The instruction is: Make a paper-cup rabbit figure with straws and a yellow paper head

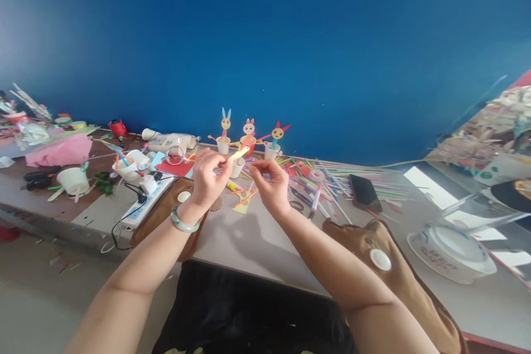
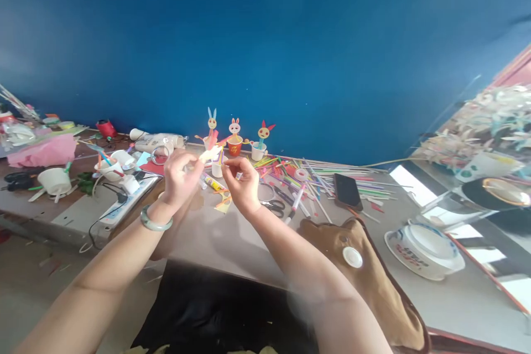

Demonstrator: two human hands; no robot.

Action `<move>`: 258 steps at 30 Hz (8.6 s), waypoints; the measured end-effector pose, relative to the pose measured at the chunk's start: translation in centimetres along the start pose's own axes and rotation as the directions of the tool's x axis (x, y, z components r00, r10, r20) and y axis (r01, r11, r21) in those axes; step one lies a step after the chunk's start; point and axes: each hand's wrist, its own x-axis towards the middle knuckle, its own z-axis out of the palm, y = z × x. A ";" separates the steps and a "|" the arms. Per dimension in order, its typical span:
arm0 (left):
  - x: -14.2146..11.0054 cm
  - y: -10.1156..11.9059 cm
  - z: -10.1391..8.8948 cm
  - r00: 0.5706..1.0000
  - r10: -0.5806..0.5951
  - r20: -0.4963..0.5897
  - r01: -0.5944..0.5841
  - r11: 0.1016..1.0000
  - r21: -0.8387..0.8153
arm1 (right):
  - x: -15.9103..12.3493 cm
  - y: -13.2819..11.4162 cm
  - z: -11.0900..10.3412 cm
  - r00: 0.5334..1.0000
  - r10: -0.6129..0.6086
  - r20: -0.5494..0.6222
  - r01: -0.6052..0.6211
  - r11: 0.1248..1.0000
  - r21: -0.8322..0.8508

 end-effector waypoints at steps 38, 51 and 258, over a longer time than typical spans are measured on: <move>6.0 -10.5 6.8 0.764 -0.402 0.505 0.495 0.867 -0.058 | 6.4 5.2 -2.8 0.945 0.266 0.189 -0.318 0.883 0.345; 7.0 -12.3 9.8 0.743 -0.406 0.532 0.317 0.914 0.254 | 4.8 6.3 -2.4 0.918 0.327 0.223 -0.380 0.884 0.272; -0.1 -4.7 10.0 0.089 0.162 0.983 0.420 0.889 -0.185 | 0.2 5.8 -9.0 0.890 0.379 0.255 -0.392 0.920 0.003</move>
